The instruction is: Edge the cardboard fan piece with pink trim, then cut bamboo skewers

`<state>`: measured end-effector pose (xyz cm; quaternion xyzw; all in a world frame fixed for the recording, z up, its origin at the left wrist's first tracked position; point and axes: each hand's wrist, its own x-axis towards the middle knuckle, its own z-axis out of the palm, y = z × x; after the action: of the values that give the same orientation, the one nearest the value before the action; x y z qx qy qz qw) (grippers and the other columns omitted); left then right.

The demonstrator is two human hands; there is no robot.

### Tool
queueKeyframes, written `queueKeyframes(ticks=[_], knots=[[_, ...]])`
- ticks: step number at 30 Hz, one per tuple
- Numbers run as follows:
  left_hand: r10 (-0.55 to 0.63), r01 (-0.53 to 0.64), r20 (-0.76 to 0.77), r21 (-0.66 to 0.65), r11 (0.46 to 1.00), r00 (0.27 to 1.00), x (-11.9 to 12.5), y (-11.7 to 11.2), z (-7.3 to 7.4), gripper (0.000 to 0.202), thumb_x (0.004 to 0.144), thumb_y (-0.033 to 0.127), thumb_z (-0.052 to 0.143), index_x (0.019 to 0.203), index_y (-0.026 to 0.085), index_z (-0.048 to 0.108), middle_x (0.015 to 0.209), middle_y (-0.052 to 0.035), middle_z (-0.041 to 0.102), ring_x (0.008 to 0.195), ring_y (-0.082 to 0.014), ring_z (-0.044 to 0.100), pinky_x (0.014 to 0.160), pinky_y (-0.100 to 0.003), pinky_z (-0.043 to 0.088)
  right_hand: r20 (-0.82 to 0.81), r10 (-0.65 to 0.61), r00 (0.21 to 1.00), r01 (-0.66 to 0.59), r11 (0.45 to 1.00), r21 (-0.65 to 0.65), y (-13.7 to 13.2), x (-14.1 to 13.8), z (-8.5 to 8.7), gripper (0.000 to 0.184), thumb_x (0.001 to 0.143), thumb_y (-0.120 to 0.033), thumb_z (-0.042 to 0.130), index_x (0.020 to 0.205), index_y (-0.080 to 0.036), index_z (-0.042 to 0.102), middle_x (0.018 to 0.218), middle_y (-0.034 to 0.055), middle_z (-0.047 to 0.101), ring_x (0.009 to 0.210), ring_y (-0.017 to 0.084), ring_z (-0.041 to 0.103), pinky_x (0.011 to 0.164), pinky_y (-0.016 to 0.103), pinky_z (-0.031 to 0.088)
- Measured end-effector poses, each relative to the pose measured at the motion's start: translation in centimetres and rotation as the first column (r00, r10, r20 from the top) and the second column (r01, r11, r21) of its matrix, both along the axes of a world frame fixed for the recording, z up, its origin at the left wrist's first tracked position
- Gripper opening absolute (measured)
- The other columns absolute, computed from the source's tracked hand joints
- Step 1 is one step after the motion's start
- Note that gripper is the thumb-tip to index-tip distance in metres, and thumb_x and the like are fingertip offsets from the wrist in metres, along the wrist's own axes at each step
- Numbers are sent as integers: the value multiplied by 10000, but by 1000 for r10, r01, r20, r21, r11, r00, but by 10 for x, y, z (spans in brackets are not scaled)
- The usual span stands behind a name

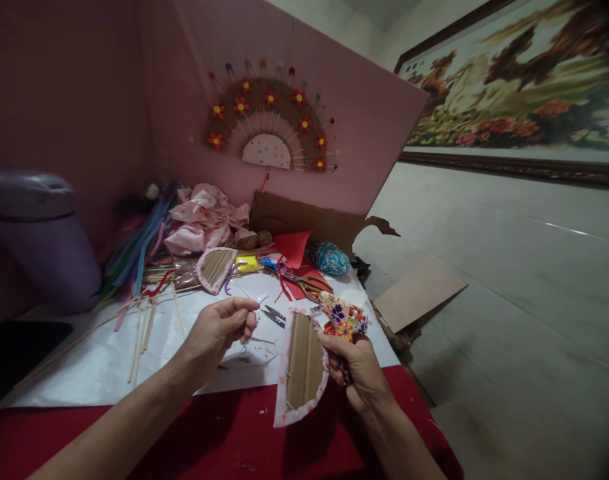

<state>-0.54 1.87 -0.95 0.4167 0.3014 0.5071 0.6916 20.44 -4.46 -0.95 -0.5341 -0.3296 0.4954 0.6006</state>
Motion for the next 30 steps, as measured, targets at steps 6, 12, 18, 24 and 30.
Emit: queueKeyframes(ticks=[6,12,18,24,30], knots=[[100,-101,-46,-27,995,994,-1,1,1,240,538,103,737,751,109,627,666,-35,663,485,-88,547,454,-191,380,12,-3,1000,3,1000,2,3,3,-4,271,596,-266,744,636,-146,504,358,-97,418,281,27,303,247,121,228],[131,-131,-77,-3,991,988,-1,0,-2,262,565,218,753,767,103,632,571,-23,647,425,-84,519,425,-186,362,54,-53,997,52,998,20,5,6,-7,278,602,-264,745,593,-143,495,365,-88,429,289,25,321,258,121,239],[94,-96,-181,0,995,979,2,-1,-7,310,670,361,689,833,108,613,509,22,590,364,-62,455,384,-175,302,22,85,996,-85,996,-2,1,-3,-4,256,610,-263,737,622,-154,505,378,-98,415,276,25,295,248,131,226],[87,-90,-187,-5,996,978,3,-2,-4,288,714,385,645,790,113,592,585,-6,620,464,-82,511,456,-192,359,47,232,972,-232,973,-14,-7,-15,7,205,640,-265,716,696,-146,559,403,-89,433,288,27,302,252,130,223],[-54,71,-223,66,995,973,7,-8,-2,186,702,216,641,870,144,606,787,-17,638,678,-108,549,603,-209,401,95,266,959,-265,964,-22,-7,-18,9,202,630,-262,713,694,-124,580,384,-78,449,275,27,291,253,142,207]])
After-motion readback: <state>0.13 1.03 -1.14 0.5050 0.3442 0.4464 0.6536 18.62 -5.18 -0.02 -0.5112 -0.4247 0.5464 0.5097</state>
